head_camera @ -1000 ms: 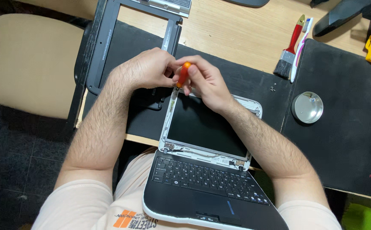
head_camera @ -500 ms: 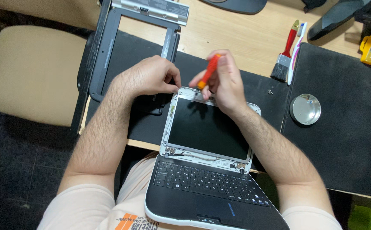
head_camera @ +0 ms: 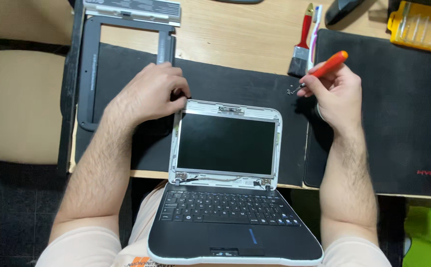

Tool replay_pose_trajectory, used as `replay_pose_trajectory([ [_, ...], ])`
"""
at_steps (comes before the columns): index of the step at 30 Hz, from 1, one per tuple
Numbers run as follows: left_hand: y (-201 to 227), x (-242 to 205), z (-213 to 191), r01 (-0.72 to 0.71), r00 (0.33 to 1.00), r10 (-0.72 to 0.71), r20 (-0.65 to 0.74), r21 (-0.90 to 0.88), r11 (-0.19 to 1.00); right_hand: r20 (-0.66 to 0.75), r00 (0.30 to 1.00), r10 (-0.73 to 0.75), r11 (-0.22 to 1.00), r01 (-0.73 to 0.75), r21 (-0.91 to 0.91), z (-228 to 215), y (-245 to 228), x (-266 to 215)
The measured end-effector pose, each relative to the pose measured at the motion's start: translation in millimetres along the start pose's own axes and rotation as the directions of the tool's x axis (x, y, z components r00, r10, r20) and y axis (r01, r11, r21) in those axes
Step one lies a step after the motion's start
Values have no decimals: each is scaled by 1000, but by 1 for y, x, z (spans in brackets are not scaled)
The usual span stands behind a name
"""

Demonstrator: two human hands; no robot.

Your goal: The person uses a screwdriver to remove screws from the bezel of a white laptop. They then detach the screen panel and disconnect the ribbon cable. Finally, they flip the laptop over and remove screws from the bottom casing.

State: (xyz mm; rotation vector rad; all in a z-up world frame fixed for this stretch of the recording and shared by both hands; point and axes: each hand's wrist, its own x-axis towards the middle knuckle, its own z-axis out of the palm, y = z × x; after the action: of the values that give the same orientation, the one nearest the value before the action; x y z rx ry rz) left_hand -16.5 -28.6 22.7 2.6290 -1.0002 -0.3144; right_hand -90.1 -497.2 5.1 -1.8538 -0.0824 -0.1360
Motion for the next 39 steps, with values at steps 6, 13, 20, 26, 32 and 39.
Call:
replay_pose_trajectory([
  [6, 0, -1, -7, 37, 996, -41, 74, 45, 998, -7, 994, 106, 965, -104, -241, 12, -30, 1],
  [13, -6, -2, 0, 67, 997, -69, 43, 55, 996, 7, 996, 94, 939, -86, -333, 18, -31, 2],
  [20, -9, 4, 18, -39, 992, 53, -111, 127, 991, 34, 998, 51, 960, -39, -278, 17, -11, 3],
  [26, 11, 7, 29, -179, 959, 186, -213, 53, 982, 84, 996, -35, 975, 53, -215, 15, -9, 1],
  [32, 15, 8, 33, -263, 952, 256, -170, -17, 965, 62, 995, -84, 991, 90, -95, 22, -6, -7],
  [39, 17, 5, 41, -226, 961, 224, -161, 9, 974, 163, 986, 25, 999, -20, -31, 53, -47, -96],
])
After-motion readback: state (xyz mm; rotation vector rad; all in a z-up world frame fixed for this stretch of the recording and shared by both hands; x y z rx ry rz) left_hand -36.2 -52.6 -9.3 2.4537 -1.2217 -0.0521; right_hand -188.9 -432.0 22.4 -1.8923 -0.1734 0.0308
